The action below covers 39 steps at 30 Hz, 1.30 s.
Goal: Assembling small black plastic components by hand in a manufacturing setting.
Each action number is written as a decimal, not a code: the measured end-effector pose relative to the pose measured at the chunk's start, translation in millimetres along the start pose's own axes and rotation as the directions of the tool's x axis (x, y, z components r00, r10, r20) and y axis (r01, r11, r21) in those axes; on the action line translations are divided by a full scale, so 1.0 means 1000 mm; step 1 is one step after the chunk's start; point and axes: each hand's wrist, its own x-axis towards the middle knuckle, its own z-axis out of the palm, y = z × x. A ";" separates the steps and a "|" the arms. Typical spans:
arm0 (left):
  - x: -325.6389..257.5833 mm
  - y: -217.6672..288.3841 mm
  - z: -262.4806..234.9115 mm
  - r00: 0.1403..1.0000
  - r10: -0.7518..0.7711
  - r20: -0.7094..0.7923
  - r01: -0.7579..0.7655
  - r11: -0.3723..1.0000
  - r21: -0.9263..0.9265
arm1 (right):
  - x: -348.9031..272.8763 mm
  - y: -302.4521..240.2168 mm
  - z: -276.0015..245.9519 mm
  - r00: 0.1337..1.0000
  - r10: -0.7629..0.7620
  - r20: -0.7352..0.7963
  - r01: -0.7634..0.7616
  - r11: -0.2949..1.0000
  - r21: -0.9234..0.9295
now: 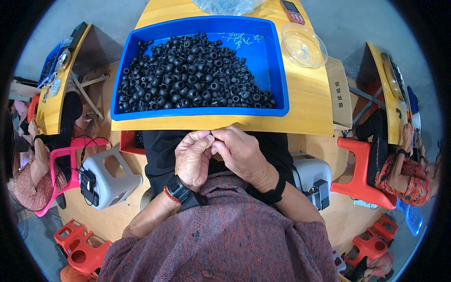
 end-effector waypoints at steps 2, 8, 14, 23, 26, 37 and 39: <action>0.002 0.000 -0.004 0.999 -0.031 0.008 0.031 1.000 0.005 | 0.000 0.000 -0.001 1.000 -0.003 0.009 0.002 1.000 0.012; 0.002 0.002 -0.011 0.993 -0.054 0.104 0.052 0.998 0.021 | 0.001 -0.001 -0.004 0.997 0.079 0.001 -0.079 0.992 0.099; 0.002 0.006 -0.015 0.982 -0.069 0.175 0.056 0.995 0.078 | 0.009 -0.009 -0.015 0.983 0.135 0.127 -0.148 0.983 0.108; -0.003 0.012 -0.006 0.955 -0.028 0.295 -0.030 0.981 0.191 | 0.009 -0.017 -0.023 0.889 0.407 0.209 -0.457 0.786 0.415; -0.005 0.012 -0.007 0.951 -0.012 0.308 -0.076 0.959 0.274 | 0.008 -0.016 -0.024 0.895 0.397 0.205 -0.446 0.804 0.394; -0.010 0.016 -0.001 0.937 0.142 0.320 -0.294 0.816 0.498 | 0.009 -0.010 -0.018 0.966 0.216 0.139 -0.246 0.932 0.266; -0.010 0.017 -0.001 0.928 0.156 0.339 -0.330 0.768 0.549 | 0.009 -0.010 -0.018 0.982 0.150 0.118 -0.176 0.953 0.247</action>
